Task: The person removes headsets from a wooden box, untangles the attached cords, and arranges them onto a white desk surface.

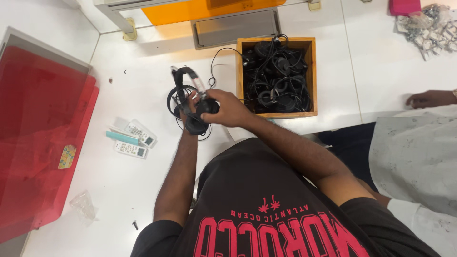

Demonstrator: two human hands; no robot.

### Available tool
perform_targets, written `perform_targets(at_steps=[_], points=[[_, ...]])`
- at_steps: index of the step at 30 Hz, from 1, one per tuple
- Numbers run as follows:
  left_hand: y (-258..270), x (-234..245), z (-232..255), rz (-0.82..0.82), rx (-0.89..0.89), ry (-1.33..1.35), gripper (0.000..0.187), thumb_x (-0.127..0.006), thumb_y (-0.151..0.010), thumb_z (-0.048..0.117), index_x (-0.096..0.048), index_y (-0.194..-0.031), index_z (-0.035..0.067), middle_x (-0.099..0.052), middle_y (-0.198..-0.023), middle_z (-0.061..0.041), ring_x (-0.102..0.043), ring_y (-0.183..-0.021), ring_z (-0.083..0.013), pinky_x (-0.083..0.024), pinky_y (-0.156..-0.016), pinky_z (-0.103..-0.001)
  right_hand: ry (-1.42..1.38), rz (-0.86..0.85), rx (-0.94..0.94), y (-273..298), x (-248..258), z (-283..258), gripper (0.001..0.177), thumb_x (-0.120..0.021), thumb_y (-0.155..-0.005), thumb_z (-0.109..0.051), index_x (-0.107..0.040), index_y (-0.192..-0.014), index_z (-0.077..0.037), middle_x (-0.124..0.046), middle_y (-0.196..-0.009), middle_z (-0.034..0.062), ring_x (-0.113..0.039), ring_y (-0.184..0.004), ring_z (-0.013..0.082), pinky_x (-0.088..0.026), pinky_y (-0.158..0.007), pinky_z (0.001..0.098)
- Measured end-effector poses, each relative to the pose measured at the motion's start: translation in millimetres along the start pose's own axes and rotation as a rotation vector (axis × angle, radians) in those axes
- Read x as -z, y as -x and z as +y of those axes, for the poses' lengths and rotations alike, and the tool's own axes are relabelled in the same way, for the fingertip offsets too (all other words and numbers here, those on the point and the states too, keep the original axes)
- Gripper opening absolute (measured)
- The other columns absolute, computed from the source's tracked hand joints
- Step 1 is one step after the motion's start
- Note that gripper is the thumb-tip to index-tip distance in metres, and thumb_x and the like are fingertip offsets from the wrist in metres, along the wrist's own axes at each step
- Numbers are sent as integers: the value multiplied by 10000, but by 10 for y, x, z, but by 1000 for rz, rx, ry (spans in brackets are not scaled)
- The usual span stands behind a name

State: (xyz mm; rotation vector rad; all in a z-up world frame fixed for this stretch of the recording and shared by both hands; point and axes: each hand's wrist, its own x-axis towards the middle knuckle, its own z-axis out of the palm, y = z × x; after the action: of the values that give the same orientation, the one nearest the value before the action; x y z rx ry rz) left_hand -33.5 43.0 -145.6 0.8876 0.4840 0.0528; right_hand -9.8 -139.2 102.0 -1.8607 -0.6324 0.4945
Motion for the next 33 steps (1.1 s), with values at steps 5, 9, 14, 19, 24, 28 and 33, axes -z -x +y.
perform_targets(at_steps=[5, 9, 14, 19, 24, 28, 33], points=[[252, 98, 323, 167, 16, -88, 481, -498, -1060, 445, -583, -1344, 66, -687, -1115, -98, -685, -850, -161, -546, -660, -276, -370, 11, -259, -144, -152, 552, 519, -731, -825, -160, -597, -1298, 6, -690, -1194, 146, -701, -1105, 259, -584, -956, 404], [326, 258, 353, 152, -29, -258, 412, -502, -1058, 335, -599, -1357, 69, -698, -1115, -75, -703, -869, -150, -572, -678, -265, -694, 30, -548, -186, -235, 923, 384, -651, -886, -155, -603, -1244, -23, -676, -1189, 124, -684, -1107, 238, -595, -914, 418], [531, 446, 262, 98, -30, -447, 429, -548, -986, 47, -598, -1412, 35, -677, -1203, -72, -664, -955, -105, -578, -739, -284, -907, 117, -688, -212, -384, 1357, 250, -628, -911, -140, -595, -1126, -17, -646, -1183, 144, -657, -1099, 283, -585, -950, 432], [807, 555, 245, -19, 90, -413, 593, -580, -890, -42, -469, -1467, 36, -683, -1289, -100, -666, -925, -155, -590, -797, -312, -859, 155, -743, -200, -528, 1753, 241, -605, -941, -156, -582, -1135, -14, -619, -1207, 148, -637, -1133, 273, -581, -989, 438], [1012, 523, 287, -2, 242, -29, 581, -632, -969, 187, -387, -1488, 91, -679, -1259, -96, -673, -916, -146, -632, -813, -339, -806, 105, -779, -189, -675, 1875, 675, -641, -944, -324, -372, -1515, -85, -565, -1389, 140, -609, -1256, 274, -559, -1049, 431], [881, 507, 271, 228, 258, -203, 505, -646, -1005, 321, -514, -1376, 4, -687, -1169, -133, -693, -831, -177, -616, -734, -323, -527, -139, -756, -148, -631, 1584, 986, -676, -913, -470, -112, -1651, -139, -491, -1524, 223, -567, -1327, 310, -499, -1045, 444], [724, 586, 260, 253, 127, -336, 412, -673, -1006, 233, -583, -1329, -7, -637, -1093, -113, -675, -834, -161, -616, -697, -300, -299, -273, -636, -127, -660, 1369, 1134, -773, -824, -493, -68, -1649, -164, -440, -1544, 265, -507, -1392, 309, -511, -1047, 475]])
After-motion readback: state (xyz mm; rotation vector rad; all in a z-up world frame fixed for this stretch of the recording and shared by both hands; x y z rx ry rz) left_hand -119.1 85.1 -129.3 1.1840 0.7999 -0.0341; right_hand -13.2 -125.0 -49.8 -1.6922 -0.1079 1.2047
